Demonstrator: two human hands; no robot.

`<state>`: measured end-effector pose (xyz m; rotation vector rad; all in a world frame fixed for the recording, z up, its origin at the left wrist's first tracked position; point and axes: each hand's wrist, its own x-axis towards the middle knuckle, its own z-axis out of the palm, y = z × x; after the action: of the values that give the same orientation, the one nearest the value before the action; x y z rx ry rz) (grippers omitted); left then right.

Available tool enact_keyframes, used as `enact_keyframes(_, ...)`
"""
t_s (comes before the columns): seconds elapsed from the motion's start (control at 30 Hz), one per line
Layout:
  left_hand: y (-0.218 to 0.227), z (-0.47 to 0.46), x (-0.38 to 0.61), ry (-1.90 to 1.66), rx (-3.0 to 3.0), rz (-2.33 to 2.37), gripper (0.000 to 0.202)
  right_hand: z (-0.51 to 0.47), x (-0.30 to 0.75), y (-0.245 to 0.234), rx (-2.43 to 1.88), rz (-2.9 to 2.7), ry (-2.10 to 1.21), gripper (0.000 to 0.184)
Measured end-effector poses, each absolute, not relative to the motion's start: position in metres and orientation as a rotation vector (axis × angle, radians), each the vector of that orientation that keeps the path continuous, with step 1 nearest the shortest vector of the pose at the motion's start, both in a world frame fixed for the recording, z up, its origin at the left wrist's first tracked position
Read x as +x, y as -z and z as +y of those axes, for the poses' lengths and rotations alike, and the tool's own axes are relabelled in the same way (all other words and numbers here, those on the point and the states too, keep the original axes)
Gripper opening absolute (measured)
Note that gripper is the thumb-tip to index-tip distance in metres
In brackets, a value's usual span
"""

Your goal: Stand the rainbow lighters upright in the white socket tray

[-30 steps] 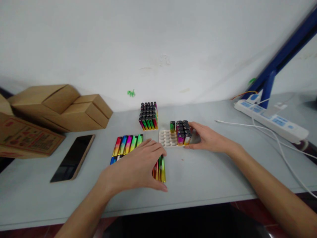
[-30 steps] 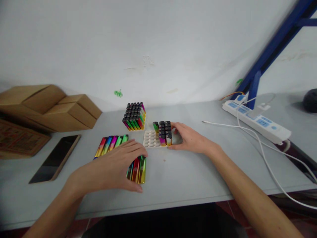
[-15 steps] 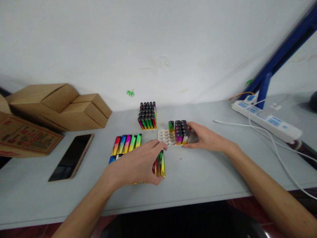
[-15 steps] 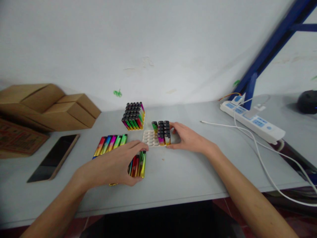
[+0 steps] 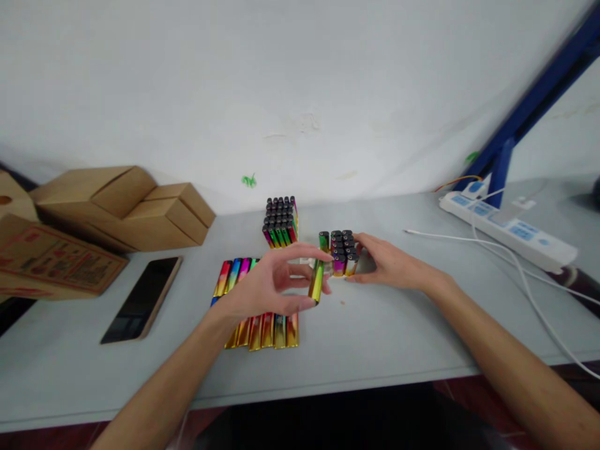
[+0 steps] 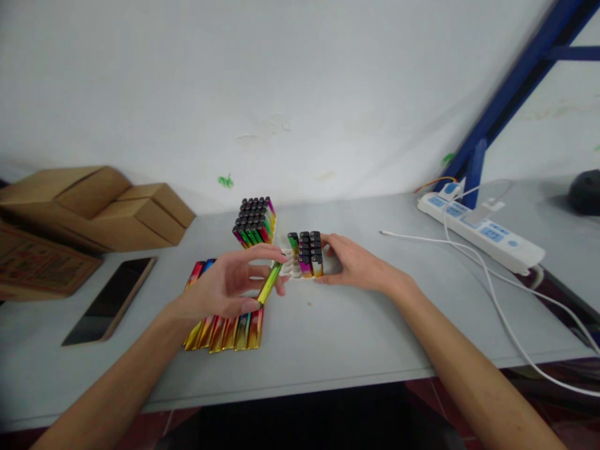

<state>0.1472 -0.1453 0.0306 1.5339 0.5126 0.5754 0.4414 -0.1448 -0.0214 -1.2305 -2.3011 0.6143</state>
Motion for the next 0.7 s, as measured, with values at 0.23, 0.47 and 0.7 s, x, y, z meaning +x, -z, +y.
enact_keyframes(0.23, -0.021, -0.147, 0.161, -0.809, 1.324, 0.667, 0.035, -0.144, 0.443, 0.025, -1.215, -2.300, -0.618, 0.070)
enact_keyframes(0.47, -0.017, -0.146, 0.163, -0.913, 1.301, 0.830, 0.062, -0.144, 0.442, 0.023, -1.221, -2.305, -0.613, 0.069)
enact_keyframes(0.7, -0.015, -0.146, 0.166, -0.857, 1.324, 0.882, 0.023, -0.144, 0.442, 0.023, -1.221, -2.310, -0.603, 0.069)
